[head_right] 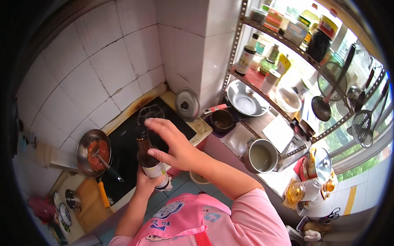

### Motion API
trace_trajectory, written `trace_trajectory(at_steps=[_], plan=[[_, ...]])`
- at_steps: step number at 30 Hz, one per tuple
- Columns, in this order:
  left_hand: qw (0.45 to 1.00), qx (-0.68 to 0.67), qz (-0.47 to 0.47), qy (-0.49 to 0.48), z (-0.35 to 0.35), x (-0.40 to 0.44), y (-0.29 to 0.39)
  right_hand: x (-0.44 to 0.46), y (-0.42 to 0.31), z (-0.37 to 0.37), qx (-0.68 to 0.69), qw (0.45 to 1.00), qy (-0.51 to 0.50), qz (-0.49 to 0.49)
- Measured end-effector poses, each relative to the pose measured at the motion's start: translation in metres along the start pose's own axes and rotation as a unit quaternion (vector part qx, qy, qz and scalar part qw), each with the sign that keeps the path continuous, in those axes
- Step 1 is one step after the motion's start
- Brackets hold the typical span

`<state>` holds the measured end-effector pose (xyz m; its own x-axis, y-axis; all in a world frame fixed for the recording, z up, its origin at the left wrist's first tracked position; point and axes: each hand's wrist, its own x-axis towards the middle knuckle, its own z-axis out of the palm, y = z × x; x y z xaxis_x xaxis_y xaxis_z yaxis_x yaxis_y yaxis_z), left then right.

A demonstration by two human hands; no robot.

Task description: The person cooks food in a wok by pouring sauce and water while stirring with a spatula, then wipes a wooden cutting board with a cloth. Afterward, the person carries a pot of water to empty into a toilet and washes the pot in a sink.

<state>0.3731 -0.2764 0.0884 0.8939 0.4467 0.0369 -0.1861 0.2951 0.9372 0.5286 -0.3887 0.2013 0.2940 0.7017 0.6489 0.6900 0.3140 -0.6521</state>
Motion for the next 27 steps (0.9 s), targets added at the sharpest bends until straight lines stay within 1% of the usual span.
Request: trace_trajectory(at_steps=[1,2,3,4,5,6,7,8,10,11,12,14,15,17,18,19,20,21,22,24,26,27], plan=[[0.998,0.041,0.035,-0.019,0.011,0.008,0.008,-0.006,0.005,-0.008,0.079,0.995,-0.004,0.064],[0.994,0.079,0.071,-0.036,0.021,0.015,0.012,-0.009,0.006,-0.020,0.077,0.994,-0.009,0.074],[0.987,0.137,0.073,-0.034,0.027,0.023,0.006,-0.013,0.008,-0.033,0.064,0.990,-0.056,0.109],[0.987,0.137,0.074,-0.040,0.035,0.028,0.003,-0.018,0.011,-0.045,0.052,0.983,-0.103,0.145],[0.984,0.155,0.072,-0.054,0.046,0.035,0.000,-0.022,0.012,-0.053,0.048,0.983,-0.100,0.145],[0.980,0.171,0.069,-0.068,0.061,0.042,-0.001,-0.027,0.012,-0.061,0.110,0.976,-0.063,0.178],[0.982,0.154,0.076,-0.078,0.073,0.050,-0.007,-0.031,0.013,-0.070,0.171,0.963,-0.027,0.209],[0.978,0.169,0.086,-0.093,0.085,0.061,-0.009,-0.035,0.021,-0.085,0.143,0.968,-0.030,0.204],[0.969,0.183,0.104,-0.126,0.108,0.085,-0.023,-0.035,0.020,-0.114,0.171,0.965,-0.019,0.198],[0.973,0.150,0.084,-0.151,0.119,0.098,-0.028,-0.034,0.016,-0.126,0.139,0.972,-0.005,0.191],[0.974,0.148,0.083,-0.153,0.132,0.112,-0.034,-0.036,0.017,-0.132,0.152,0.971,0.046,0.178],[0.968,0.088,0.092,-0.214,0.160,0.143,-0.041,-0.034,0.023,-0.163,0.102,0.976,0.034,0.190],[0.967,0.035,0.098,-0.231,0.179,0.157,-0.038,-0.031,0.020,-0.176,0.042,0.983,0.043,0.173],[0.955,-0.040,0.141,-0.258,0.211,0.187,-0.041,-0.025,0.025,-0.202,0.006,0.985,0.072,0.158],[0.951,0.043,0.199,-0.235,0.225,0.204,-0.041,-0.020,0.028,-0.214,-0.001,0.984,0.089,0.152],[0.938,0.125,0.253,-0.202,0.238,0.220,-0.040,-0.015,0.032,-0.226,-0.074,0.985,0.102,0.122],[0.935,0.190,0.255,-0.155,0.249,0.229,-0.042,-0.011,0.036,-0.238,-0.146,0.978,0.114,0.091],[0.927,0.254,0.252,-0.110,0.259,0.237,-0.045,-0.008,0.042,-0.249,-0.158,0.971,0.134,0.118],[0.916,0.329,0.222,-0.058,0.269,0.238,-0.036,-0.005,0.047,-0.260,-0.189,0.955,0.157,0.168],[0.917,0.335,0.212,-0.053,0.287,0.238,-0.029,0.006,0.068,-0.285,-0.201,0.955,0.189,0.105],[0.933,0.307,0.164,-0.095,0.296,0.243,-0.037,0.017,0.073,-0.302,-0.143,0.952,0.221,0.158],[0.936,0.276,0.198,-0.087,0.299,0.249,-0.051,0.021,0.077,-0.311,-0.168,0.947,0.227,0.150]])
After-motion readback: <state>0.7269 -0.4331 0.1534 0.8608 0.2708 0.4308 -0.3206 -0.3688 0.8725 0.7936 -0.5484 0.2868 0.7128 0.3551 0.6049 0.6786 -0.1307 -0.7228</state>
